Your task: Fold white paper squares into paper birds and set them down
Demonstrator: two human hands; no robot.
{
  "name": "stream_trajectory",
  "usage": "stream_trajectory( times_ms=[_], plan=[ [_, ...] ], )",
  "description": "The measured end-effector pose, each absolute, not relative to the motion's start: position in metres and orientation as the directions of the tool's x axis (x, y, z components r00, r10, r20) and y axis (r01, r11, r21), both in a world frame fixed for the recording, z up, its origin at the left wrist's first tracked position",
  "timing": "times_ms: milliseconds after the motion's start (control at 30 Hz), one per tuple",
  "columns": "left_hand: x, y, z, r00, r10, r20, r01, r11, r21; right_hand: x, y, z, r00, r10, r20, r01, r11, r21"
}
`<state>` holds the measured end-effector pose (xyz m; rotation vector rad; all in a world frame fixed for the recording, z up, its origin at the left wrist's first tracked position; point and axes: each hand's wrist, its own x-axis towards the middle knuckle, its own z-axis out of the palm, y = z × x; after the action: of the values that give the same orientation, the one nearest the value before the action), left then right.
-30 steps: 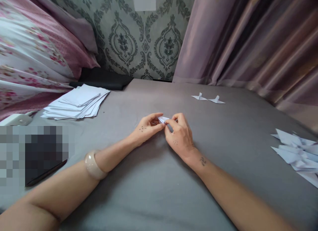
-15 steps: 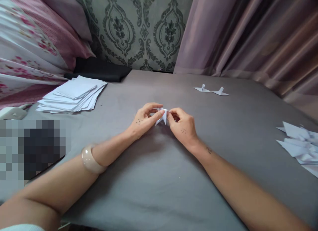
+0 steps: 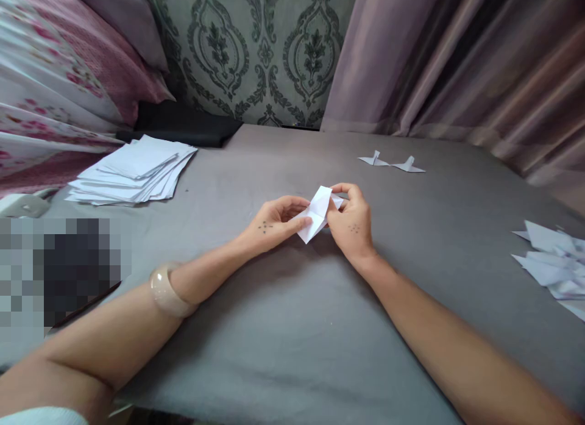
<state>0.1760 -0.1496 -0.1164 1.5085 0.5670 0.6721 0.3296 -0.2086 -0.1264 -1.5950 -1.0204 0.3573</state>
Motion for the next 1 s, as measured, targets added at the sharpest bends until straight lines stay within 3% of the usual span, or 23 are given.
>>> stream_trajectory(
  times_ms=[233,333,467,633,800,900,1000],
  plan=[
    [0.174,-0.144,-0.122,0.650,0.759,0.037,-0.071,0.012,0.997,0.335,-0.200,-0.134,0.536,0.788,0.301,0.303,0.153,-0.940],
    [0.174,-0.146,-0.119,0.656,0.754,0.031,-0.070,0.019,0.997,0.334,-0.200,-0.132,0.506,0.824,0.254,0.298,0.108,-0.948],
    [0.175,-0.150,-0.115,0.655,0.756,-0.005,-0.027,0.030,0.999,0.328,-0.206,-0.125,0.485,0.835,0.259,0.403,0.049,-0.914],
    [0.176,-0.145,-0.121,0.596,0.803,-0.015,-0.124,0.111,0.986,0.324,-0.211,-0.126,0.349,0.880,0.323,0.551,0.086,-0.830],
    [0.174,-0.137,-0.128,0.538,0.833,-0.128,-0.083,0.203,0.976,0.338,-0.204,-0.139,0.291,0.932,0.213,0.419,0.076,-0.905],
    [0.172,-0.138,-0.125,0.511,0.851,-0.122,-0.003,0.144,0.990,0.345,-0.200,-0.145,0.324,0.933,0.159,0.398,0.019,-0.917],
    [0.169,-0.139,-0.123,0.461,0.886,-0.045,0.230,-0.070,0.971,0.346,-0.200,-0.145,0.329,0.930,0.164,0.464,-0.008,-0.886]
  ],
)
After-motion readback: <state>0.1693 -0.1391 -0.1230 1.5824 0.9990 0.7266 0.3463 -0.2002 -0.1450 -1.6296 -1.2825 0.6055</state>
